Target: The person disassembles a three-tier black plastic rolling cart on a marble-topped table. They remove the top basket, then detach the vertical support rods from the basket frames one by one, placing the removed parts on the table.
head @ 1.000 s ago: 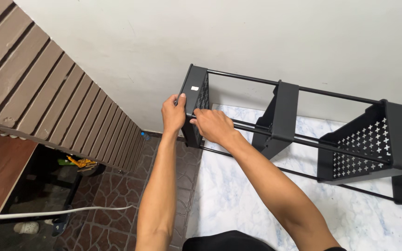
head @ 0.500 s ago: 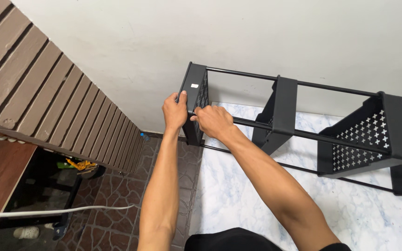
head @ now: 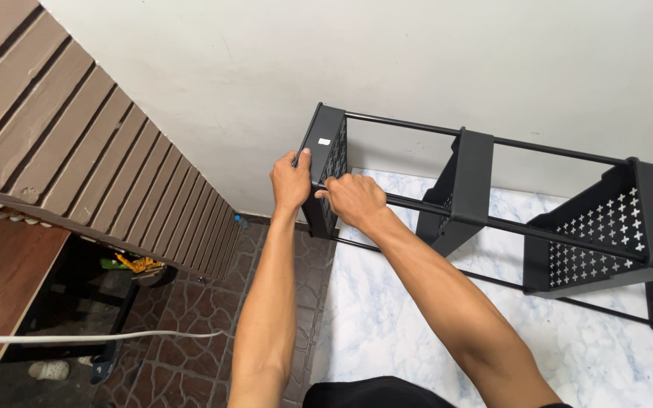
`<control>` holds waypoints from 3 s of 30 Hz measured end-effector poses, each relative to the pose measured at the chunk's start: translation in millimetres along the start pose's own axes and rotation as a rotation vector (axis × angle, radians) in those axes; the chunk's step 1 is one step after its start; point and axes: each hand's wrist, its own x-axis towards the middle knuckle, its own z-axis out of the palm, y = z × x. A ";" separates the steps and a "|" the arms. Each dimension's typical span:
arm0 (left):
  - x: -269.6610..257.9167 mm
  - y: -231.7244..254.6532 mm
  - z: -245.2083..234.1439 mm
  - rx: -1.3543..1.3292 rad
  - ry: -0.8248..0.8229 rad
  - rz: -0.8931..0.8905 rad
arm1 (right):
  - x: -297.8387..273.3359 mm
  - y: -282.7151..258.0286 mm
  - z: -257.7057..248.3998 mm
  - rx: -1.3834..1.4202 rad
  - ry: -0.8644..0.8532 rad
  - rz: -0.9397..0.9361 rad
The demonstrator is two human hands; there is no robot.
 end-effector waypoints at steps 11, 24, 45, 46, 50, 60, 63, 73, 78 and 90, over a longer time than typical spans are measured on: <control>0.5 -4.2 3.4 0.010 0.031 0.027 | 0.9 1.7 2.5 0.024 0.011 -0.016; -2.0 -1.7 -0.6 0.009 0.031 0.012 | -0.5 -1.8 1.2 0.013 0.026 -0.005; -2.6 -5.7 -3.9 0.006 0.011 -0.015 | -6.5 -7.1 1.2 -0.028 0.100 0.005; -2.6 -5.1 -4.3 -0.005 0.009 -0.019 | -6.5 -7.4 1.0 -0.025 0.102 0.006; -4.0 -3.3 -5.1 -0.009 0.006 -0.022 | -8.0 -8.2 0.8 -0.013 0.110 0.000; -4.9 -3.9 -4.4 -0.008 0.009 -0.011 | -7.5 -7.5 2.6 -0.024 0.090 -0.005; -5.3 -2.9 -5.2 -0.029 0.002 -0.023 | -7.9 -7.7 2.0 -0.023 0.082 -0.003; -7.7 -2.9 -2.6 -0.002 0.014 -0.008 | -12.3 -9.3 0.9 -0.040 0.099 -0.026; -8.8 -4.4 -0.7 -0.015 0.014 0.005 | -13.2 -9.6 -2.2 -0.033 0.090 -0.041; -11.2 -15.7 3.8 -0.010 0.064 0.053 | -31.7 -5.5 -6.7 -0.037 0.342 -0.125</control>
